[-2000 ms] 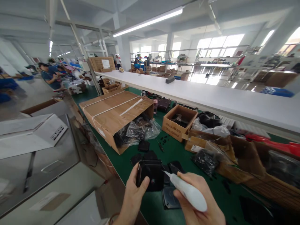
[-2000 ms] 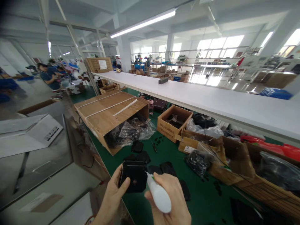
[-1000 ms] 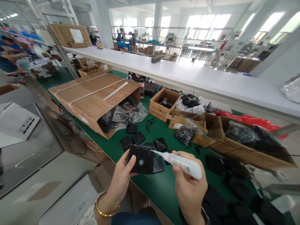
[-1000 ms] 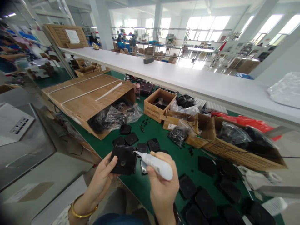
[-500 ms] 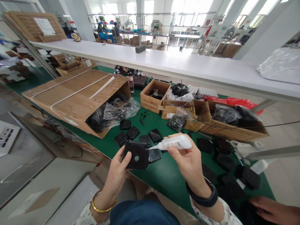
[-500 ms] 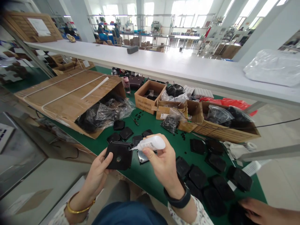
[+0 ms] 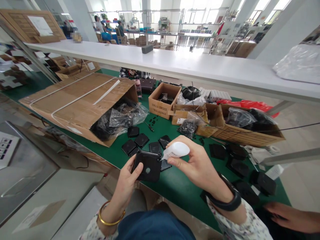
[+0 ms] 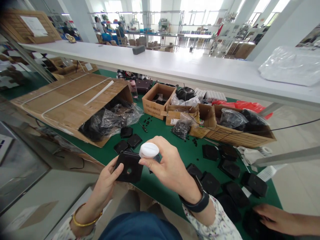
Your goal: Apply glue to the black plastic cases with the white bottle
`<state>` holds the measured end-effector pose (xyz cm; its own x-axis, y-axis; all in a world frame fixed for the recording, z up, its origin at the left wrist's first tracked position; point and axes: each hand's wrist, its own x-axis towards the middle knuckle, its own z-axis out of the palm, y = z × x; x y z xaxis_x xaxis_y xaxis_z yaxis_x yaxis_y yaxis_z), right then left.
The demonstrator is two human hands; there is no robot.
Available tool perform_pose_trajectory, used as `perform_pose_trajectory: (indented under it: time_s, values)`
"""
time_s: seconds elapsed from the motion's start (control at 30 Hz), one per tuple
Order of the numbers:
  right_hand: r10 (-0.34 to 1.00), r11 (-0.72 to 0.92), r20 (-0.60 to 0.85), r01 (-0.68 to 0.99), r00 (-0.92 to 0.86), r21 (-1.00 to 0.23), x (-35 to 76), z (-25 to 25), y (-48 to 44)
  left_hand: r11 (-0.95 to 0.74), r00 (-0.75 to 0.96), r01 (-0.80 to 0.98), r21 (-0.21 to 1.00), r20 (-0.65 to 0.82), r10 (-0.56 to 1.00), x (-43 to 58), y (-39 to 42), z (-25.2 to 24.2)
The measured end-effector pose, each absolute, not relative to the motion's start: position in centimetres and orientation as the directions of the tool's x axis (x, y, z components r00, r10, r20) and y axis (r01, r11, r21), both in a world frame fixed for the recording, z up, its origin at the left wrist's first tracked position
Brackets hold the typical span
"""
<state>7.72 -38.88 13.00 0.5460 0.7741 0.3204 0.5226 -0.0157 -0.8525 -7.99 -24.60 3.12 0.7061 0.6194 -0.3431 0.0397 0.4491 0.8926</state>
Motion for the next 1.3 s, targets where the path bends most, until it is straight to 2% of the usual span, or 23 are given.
perform_pose_trajectory:
  time_s: [0.13, 0.27, 0.37, 0.5, 0.57, 0.67, 0.8, 0.9, 0.97, 1.07, 1.13, 1.23, 1.3]
  values:
    - [0.730, 0.050, 0.294, 0.380, 0.617, -0.923, 7.9, 11.6, -38.7, 0.491, 0.696, 0.059, 0.869, -0.388, 0.605, -7.8, -24.6, 3.2]
    - [0.550, 0.170, 0.291, 0.235, 0.783, -0.957, 7.5, 9.0, -39.1, 0.565, 0.677, 0.098, 0.819, -0.471, 0.565, -7.3, -24.5, 3.7]
    - [0.398, 0.208, 0.378, 0.319, 0.836, -0.925, 6.5, 7.2, -39.6, 0.574, 0.658, 0.095, 0.814, -0.484, 0.577, -6.7, -24.5, 4.1]
    - [0.290, 0.214, 0.625, 0.587, 0.725, -0.781, 4.9, 5.8, -40.6, 0.557, 0.674, 0.085, 0.826, -0.459, 0.579, -6.0, -24.7, 3.9]
    - [0.306, 0.174, 0.718, 0.705, 0.625, -0.688, 4.3, 5.6, -41.1, 0.539, 0.692, 0.092, 0.837, -0.443, 0.570, -5.6, -24.8, 3.7]
    - [0.426, 0.102, 0.797, 0.852, 0.428, -0.513, 4.0, 5.8, -41.8, 0.491, 0.708, 0.118, 0.863, -0.420, 0.567, -5.0, -25.1, 3.5]
    - [0.594, 0.013, 0.771, 0.955, 0.232, -0.297, 3.7, 7.1, -41.9, 0.384, 0.692, 0.170, 0.908, -0.387, 0.609, -4.2, -25.4, 3.1]
    - [0.676, -0.068, 0.701, 0.966, 0.227, -0.248, 3.5, 8.4, -41.5, 0.253, 0.695, 0.161, 0.954, -0.291, 0.658, -3.7, -25.5, 2.2]
    - [0.746, -0.110, 0.603, 0.945, 0.283, -0.307, 3.5, 9.3, -41.3, 0.191, 0.723, 0.167, 0.967, -0.252, 0.643, -3.4, -25.6, 1.5]
    - [0.819, -0.190, 0.399, 0.851, 0.412, -0.490, 4.9, 10.5, -41.3, 0.152, 0.764, 0.205, 0.967, -0.255, 0.592, -3.1, -25.8, 1.0]
    - [0.816, -0.246, 0.279, 0.741, 0.506, -0.625, 6.8, 10.8, -41.3, 0.142, 0.784, 0.235, 0.961, -0.274, 0.557, -2.9, -26.1, 0.9]
    - [0.751, -0.258, 0.125, 0.462, 0.649, -0.848, 10.4, 9.3, -41.7, 0.216, 0.789, 0.336, 0.917, -0.399, 0.466, -2.6, -26.5, 0.8]
    - [0.651, -0.131, 0.039, 0.162, 0.758, -0.978, 12.3, 6.9, -42.6, 0.297, 0.787, 0.396, 0.869, -0.488, 0.379, -2.3, -26.8, 0.2]
